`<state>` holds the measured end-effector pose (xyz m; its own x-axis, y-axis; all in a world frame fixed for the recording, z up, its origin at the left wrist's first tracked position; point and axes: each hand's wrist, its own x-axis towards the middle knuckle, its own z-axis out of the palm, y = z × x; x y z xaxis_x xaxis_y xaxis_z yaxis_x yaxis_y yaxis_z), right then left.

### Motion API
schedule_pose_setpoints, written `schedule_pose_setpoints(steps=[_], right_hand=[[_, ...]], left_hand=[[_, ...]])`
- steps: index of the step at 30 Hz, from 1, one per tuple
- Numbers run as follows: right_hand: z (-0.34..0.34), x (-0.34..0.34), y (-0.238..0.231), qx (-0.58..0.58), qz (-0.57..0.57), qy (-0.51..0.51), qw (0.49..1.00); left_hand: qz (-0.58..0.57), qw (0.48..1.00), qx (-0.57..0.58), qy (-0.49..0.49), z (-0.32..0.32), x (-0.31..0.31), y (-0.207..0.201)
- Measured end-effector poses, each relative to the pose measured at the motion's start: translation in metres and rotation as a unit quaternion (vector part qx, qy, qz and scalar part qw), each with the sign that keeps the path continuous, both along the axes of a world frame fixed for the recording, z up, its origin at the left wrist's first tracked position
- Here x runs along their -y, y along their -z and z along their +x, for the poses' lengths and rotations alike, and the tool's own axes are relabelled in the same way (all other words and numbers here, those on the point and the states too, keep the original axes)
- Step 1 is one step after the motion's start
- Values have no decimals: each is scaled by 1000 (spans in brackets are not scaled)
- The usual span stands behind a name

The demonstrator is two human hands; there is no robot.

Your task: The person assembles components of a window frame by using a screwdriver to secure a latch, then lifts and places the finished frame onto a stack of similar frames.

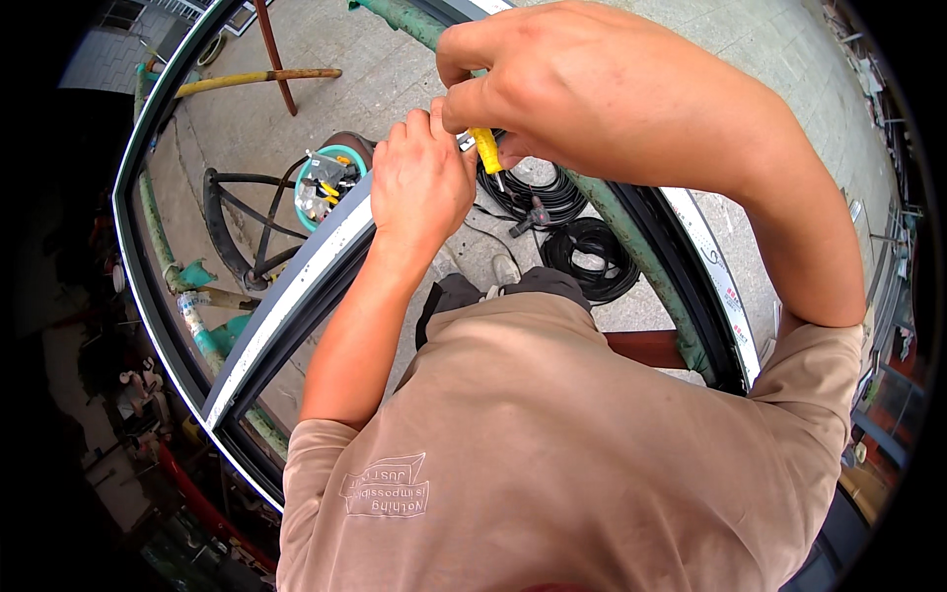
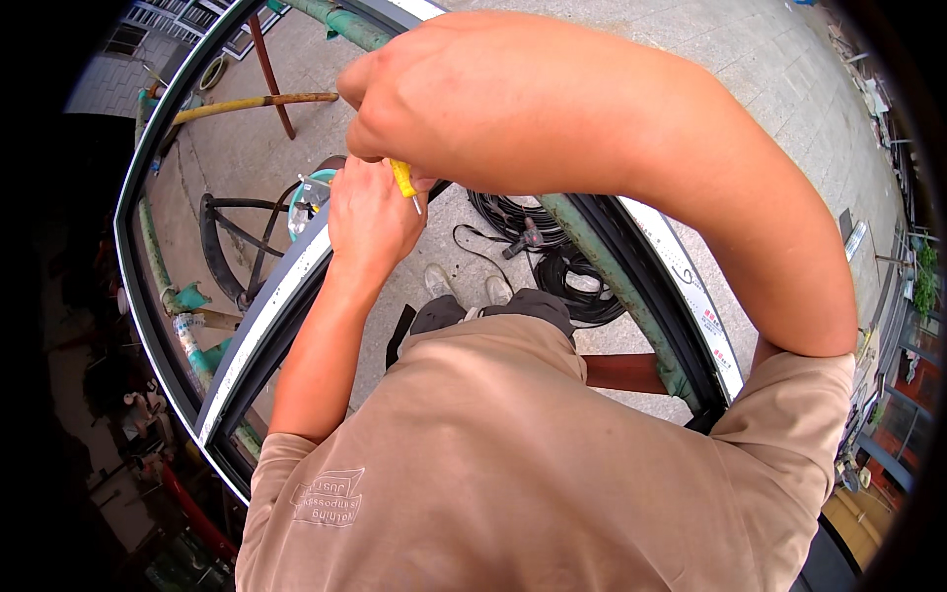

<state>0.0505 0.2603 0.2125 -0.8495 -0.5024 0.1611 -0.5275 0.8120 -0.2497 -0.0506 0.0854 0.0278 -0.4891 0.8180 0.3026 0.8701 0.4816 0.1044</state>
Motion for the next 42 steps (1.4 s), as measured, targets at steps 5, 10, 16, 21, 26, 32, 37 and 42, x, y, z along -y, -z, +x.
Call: schedule_pose_setpoints(steps=[5, 10, 16, 21, 26, 32, 37, 42], right_hand=[[-7, 9, 1, -12, 36, 49, 998], [-7, 16, 29, -107, -4, 139, 985], [-1, 1, -10, 59, -91, 16, 994], [-6, 2, 1, 50, 36, 58, 996], [0, 13, 20, 13, 125, 151, 981], [2, 5, 37, 0, 2, 203, 979], [-2, -7, -16, 132, -55, -5, 990], [-1, -8, -16, 119, -131, -43, 983]], left_hand=[[-14, 1000, 2, -14, -2, -1, 3], [-14, 1000, -7, -6, 0, -3, 0], [-10, 1000, -8, -11, 1, -1, 1], [-13, 1000, -4, -19, -1, -2, 5], [-20, 1000, -17, -3, -2, -1, 3], [-7, 1000, -2, -2, -1, -3, 2], [-22, 1000, 3, -12, 0, 0, 2], [-24, 1000, -7, -13, 0, -1, 1]])
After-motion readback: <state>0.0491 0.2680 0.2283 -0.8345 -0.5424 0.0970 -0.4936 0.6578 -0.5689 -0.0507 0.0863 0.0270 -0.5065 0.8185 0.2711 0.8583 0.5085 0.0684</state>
